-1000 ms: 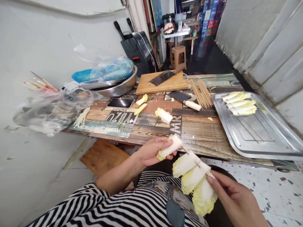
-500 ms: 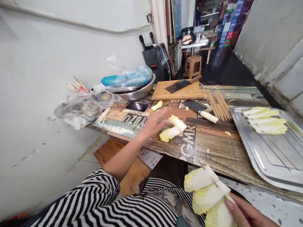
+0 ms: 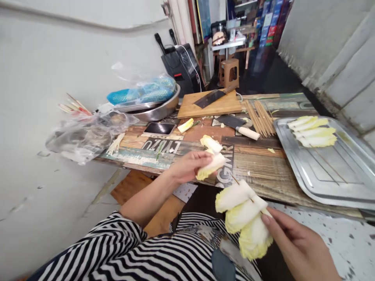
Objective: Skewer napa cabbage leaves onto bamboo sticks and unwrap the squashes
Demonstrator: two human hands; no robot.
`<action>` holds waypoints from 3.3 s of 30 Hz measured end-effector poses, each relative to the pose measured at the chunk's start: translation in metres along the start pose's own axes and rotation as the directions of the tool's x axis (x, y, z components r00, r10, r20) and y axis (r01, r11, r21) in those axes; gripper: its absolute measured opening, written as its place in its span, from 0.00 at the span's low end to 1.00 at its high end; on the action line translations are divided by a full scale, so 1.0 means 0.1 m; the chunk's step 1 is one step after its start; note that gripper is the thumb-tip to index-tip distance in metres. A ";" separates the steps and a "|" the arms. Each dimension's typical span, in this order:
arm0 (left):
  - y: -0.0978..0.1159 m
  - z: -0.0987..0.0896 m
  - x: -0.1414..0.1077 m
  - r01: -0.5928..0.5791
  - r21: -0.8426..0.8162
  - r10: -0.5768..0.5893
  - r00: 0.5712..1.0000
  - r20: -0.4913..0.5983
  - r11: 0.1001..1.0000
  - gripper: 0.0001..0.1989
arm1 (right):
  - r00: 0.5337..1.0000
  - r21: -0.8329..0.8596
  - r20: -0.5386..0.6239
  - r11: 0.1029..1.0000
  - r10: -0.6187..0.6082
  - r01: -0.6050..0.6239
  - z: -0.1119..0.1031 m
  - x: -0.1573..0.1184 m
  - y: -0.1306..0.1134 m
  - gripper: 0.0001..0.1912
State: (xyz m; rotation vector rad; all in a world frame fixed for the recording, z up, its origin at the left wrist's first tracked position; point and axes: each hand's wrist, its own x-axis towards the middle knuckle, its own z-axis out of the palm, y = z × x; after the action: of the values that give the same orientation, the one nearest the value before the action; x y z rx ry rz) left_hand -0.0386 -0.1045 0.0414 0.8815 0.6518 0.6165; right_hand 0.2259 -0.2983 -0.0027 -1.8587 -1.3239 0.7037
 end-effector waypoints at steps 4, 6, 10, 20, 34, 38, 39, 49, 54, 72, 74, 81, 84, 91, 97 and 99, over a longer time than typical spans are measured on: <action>-0.34 0.34 -0.09 0.103 -0.190 -0.099 0.995 0.031 0.976 0.19 | 0.992 0.070 0.061 0.991 0.108 -0.112 -0.03 0.02 -0.16 0.27; -0.41 0.39 -0.08 0.108 -0.197 -0.106 0.994 0.021 0.974 0.19 | 0.989 0.088 0.085 0.987 0.124 -0.132 -0.04 0.00 -0.18 0.27; -0.44 0.43 -0.07 0.124 -0.229 -0.123 0.992 0.020 0.965 0.20 | 0.987 0.110 0.091 0.984 0.131 -0.140 -0.06 -0.05 -0.15 0.26; -0.51 0.43 -0.04 0.134 -0.347 -0.143 0.990 -0.002 0.928 0.17 | 0.983 0.134 0.104 0.978 0.149 -0.162 -0.06 -0.05 -0.11 0.24; -0.56 0.45 -0.06 0.104 -0.417 -0.137 0.989 -0.052 0.903 0.21 | 0.976 0.134 0.126 0.972 0.177 -0.194 -0.09 -0.04 -0.03 0.26; -0.54 0.48 -0.07 0.102 -0.413 -0.131 0.991 -0.041 0.905 0.22 | 0.960 0.126 0.222 0.971 0.173 -0.204 -0.15 -0.01 0.08 0.25; -0.54 0.48 -0.08 0.105 -0.412 -0.131 0.991 -0.036 0.905 0.22 | 0.955 0.124 0.244 0.971 0.171 -0.205 -0.17 0.00 0.11 0.25; -0.52 0.51 -0.13 0.147 -0.376 -0.172 0.985 -0.033 0.915 0.26 | 0.938 0.147 0.274 0.955 0.211 -0.258 -0.21 -0.01 0.16 0.27; -0.54 0.51 -0.13 0.164 -0.365 -0.196 0.979 -0.052 0.916 0.25 | 0.964 0.137 0.160 0.963 0.212 -0.234 -0.17 -0.04 0.04 0.27; -0.55 0.61 -0.17 0.137 -0.346 -0.176 0.981 -0.084 0.928 0.26 | 0.966 0.163 0.167 0.961 0.196 -0.223 -0.15 -0.02 -0.07 0.28; -0.53 0.59 -0.18 0.163 -0.325 -0.189 0.981 -0.050 0.932 0.26 | 0.966 0.171 0.174 0.960 0.193 -0.223 -0.15 0.00 -0.07 0.28; -0.52 0.53 -0.14 0.090 -0.133 -0.103 0.991 -0.090 0.987 0.24 | 0.973 0.195 0.180 0.964 0.146 -0.181 -0.11 0.04 -0.19 0.25; -0.53 0.53 -0.11 0.072 -0.084 -0.081 0.991 -0.102 0.994 0.25 | 0.977 0.192 0.162 0.966 0.141 -0.171 -0.09 0.05 -0.22 0.23; -0.48 0.42 0.00 0.096 -0.221 -0.120 0.988 -0.098 0.970 0.22 | 0.975 0.249 0.216 0.962 0.054 -0.109 -0.11 0.06 -0.03 0.33; -0.30 0.34 -0.03 0.036 -0.324 -0.079 0.989 -0.121 0.945 0.14 | 1.000 0.084 0.005 0.996 -0.014 0.014 -0.23 -0.06 -0.10 0.20; -0.26 0.33 -0.05 -0.021 -0.259 -0.015 0.991 -0.136 0.966 0.17 | 0.995 0.126 -0.093 0.992 0.037 -0.026 -0.30 -0.09 -0.18 0.20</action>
State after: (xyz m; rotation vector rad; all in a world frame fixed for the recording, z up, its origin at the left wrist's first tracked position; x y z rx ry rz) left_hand -0.0120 -0.1369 0.0358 0.5982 0.6753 0.7517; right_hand 0.2367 -0.3108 0.0291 -1.7934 -1.1657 0.6898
